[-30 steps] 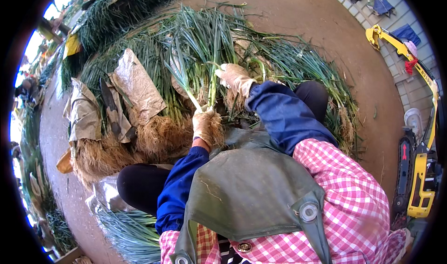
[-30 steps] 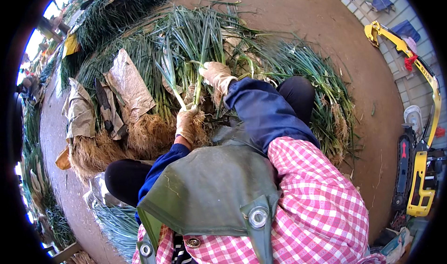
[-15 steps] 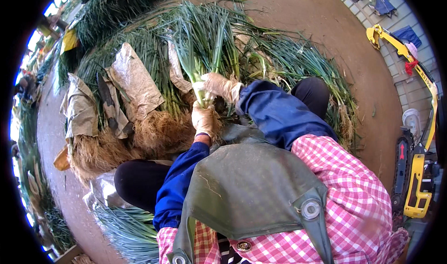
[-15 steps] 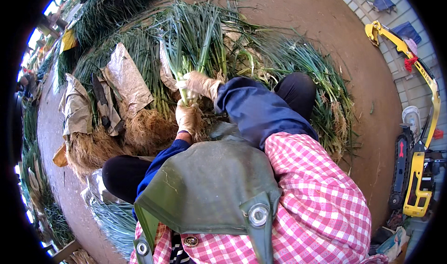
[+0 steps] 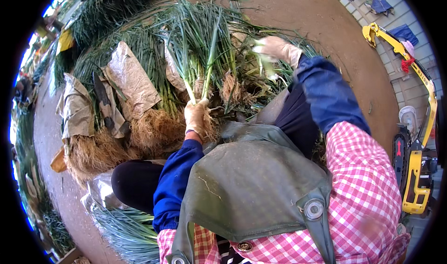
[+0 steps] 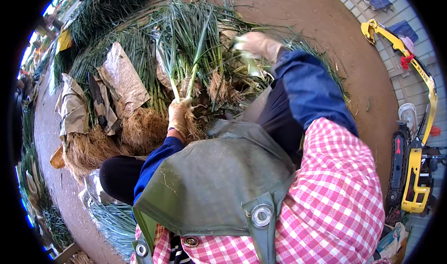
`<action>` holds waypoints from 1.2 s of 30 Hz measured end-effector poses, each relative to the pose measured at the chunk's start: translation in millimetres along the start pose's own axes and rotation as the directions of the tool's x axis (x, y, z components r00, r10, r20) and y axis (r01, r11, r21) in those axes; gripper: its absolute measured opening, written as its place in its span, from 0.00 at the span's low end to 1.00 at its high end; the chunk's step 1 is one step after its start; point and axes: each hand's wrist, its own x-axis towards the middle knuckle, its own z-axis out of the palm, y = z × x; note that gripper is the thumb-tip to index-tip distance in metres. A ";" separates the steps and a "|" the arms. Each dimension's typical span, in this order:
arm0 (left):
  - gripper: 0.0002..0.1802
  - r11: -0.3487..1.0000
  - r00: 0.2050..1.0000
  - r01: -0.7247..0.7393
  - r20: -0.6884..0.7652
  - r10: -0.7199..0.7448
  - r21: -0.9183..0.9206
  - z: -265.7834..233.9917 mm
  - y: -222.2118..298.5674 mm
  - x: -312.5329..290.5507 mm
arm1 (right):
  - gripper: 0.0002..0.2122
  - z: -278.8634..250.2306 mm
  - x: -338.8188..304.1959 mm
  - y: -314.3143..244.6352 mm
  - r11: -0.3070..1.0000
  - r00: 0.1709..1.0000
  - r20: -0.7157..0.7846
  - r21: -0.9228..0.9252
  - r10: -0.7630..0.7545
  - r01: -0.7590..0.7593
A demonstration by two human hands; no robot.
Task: The person is cleaning green onions by peeling away outer layers and debris by hand while wearing gloves.
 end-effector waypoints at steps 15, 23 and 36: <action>0.19 0.746 0.759 0.520 0.626 -0.180 -0.417 14.7 31.8 -49.4 | 0.20 73.4 131.5 -154.5 -0.754 0.854 0.365 0.655 0.371 0.047; 0.11 0.796 0.938 0.343 0.224 -0.264 -0.499 -9.8 3.2 -28.0 | 0.18 3.1 122.9 -168.4 0.033 0.811 0.255 0.947 0.527 -0.319; 0.11 0.892 0.949 0.314 0.132 -0.286 -0.324 -1.0 7.8 -32.7 | 0.09 -6.8 88.2 -138.1 -0.815 0.820 0.314 0.507 0.478 0.281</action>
